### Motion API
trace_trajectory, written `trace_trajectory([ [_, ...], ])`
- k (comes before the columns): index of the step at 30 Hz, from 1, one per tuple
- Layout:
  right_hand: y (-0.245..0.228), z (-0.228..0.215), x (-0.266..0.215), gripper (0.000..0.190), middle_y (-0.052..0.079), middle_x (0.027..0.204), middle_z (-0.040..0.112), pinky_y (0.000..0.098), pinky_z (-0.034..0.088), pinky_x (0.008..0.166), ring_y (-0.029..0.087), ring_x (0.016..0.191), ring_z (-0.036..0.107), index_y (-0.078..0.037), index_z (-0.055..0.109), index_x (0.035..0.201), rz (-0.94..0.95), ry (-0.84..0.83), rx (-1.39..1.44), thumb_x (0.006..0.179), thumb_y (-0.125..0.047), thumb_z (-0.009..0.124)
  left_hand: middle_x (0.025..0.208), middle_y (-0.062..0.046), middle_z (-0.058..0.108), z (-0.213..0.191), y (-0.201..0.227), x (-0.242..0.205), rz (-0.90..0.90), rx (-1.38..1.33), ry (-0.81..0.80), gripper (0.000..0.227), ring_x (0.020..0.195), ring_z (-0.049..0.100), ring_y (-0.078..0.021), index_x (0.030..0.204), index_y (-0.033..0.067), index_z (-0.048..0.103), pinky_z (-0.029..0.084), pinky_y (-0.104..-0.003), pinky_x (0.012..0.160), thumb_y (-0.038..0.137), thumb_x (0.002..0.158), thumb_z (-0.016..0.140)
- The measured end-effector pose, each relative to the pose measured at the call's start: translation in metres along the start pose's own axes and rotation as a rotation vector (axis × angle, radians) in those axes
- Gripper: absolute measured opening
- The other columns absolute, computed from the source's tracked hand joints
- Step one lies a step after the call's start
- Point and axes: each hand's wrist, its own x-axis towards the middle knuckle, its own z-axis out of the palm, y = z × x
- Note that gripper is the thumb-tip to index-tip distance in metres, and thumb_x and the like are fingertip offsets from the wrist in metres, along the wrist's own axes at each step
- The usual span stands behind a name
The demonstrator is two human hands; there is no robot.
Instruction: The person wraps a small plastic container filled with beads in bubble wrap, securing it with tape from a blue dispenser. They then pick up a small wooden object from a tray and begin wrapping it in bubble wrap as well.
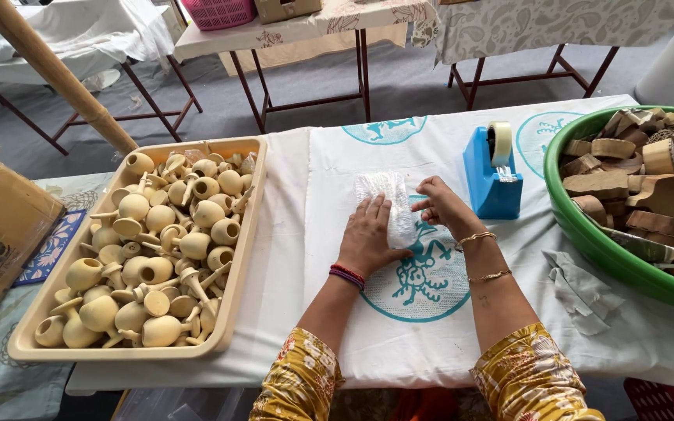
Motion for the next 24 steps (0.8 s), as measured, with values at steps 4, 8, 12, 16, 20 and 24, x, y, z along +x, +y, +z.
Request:
trace_trajectory([
  [4, -0.011, 0.002, -0.017, 0.043, 0.019, 0.102, 0.071, 0.0260, 0.049, 0.064, 0.012, 0.064, 0.059, -0.013, 0.047, 0.129, 0.015, -0.040, 0.097, 0.094, -0.037, 0.052, 0.149, -0.020, 0.051, 0.011, -0.020, 0.002, 0.030, 0.025, 0.079, 0.112, 0.141, 0.044, -0.0386, 0.147, 0.0019, 0.047, 0.038, -0.045, 0.115, 0.059, 0.060, 0.088],
  [8, -0.007, 0.003, -0.017, 0.053, 0.016, 0.118, 0.071, 0.0306, 0.052, 0.080, 0.016, 0.088, 0.065, -0.010, 0.054, 0.135, -0.159, -0.094, 0.183, 0.089, -0.037, 0.059, 0.139, -0.025, 0.059, 0.003, -0.043, 0.007, 0.000, -0.286, 0.305, 0.095, 0.132, 0.057, -0.0378, 0.143, -0.0028, 0.050, 0.044, -0.044, 0.116, 0.060, 0.078, 0.080],
  [12, 0.012, 0.004, 0.006, 0.070, 0.013, 0.143, 0.056, 0.0377, 0.049, 0.104, 0.021, 0.125, 0.059, -0.011, 0.049, 0.142, -0.287, -0.059, 0.120, 0.081, -0.038, 0.071, 0.128, -0.022, 0.072, 0.006, -0.092, 0.007, -0.346, -0.806, 0.437, 0.077, 0.119, 0.073, -0.0329, 0.142, 0.0015, 0.057, 0.058, -0.041, 0.104, 0.059, 0.091, 0.064],
  [16, 0.008, 0.008, 0.003, 0.080, 0.015, 0.151, 0.047, 0.0390, 0.046, 0.108, 0.019, 0.132, 0.052, -0.013, 0.043, 0.150, -0.294, -0.051, 0.051, 0.084, -0.047, 0.072, 0.145, -0.016, 0.060, -0.012, -0.093, -0.005, -0.239, -1.794, 0.382, 0.079, 0.129, 0.065, -0.0260, 0.155, 0.0034, 0.043, 0.057, -0.041, 0.107, 0.059, 0.100, 0.054],
  [20, -0.017, 0.011, -0.024, 0.084, 0.021, 0.142, 0.057, 0.0475, 0.050, 0.100, 0.033, 0.127, 0.055, -0.018, 0.044, 0.154, -0.197, -0.088, 0.095, 0.083, -0.059, 0.062, 0.130, -0.017, 0.065, 0.002, -0.090, -0.004, -0.297, -1.881, 0.088, 0.073, 0.108, 0.071, -0.0291, 0.149, 0.0087, 0.042, 0.062, -0.048, 0.074, 0.062, 0.099, 0.035],
  [24, -0.035, 0.012, -0.037, 0.081, 0.021, 0.131, 0.069, 0.0537, 0.053, 0.093, 0.045, 0.117, 0.064, -0.021, 0.047, 0.152, -0.186, -0.033, 0.059, 0.080, -0.057, 0.061, 0.131, -0.014, 0.065, 0.019, -0.088, 0.001, -0.419, -1.867, -0.047, 0.067, 0.106, 0.068, -0.0264, 0.150, 0.0095, 0.044, 0.063, -0.042, 0.072, 0.055, 0.103, 0.029],
])
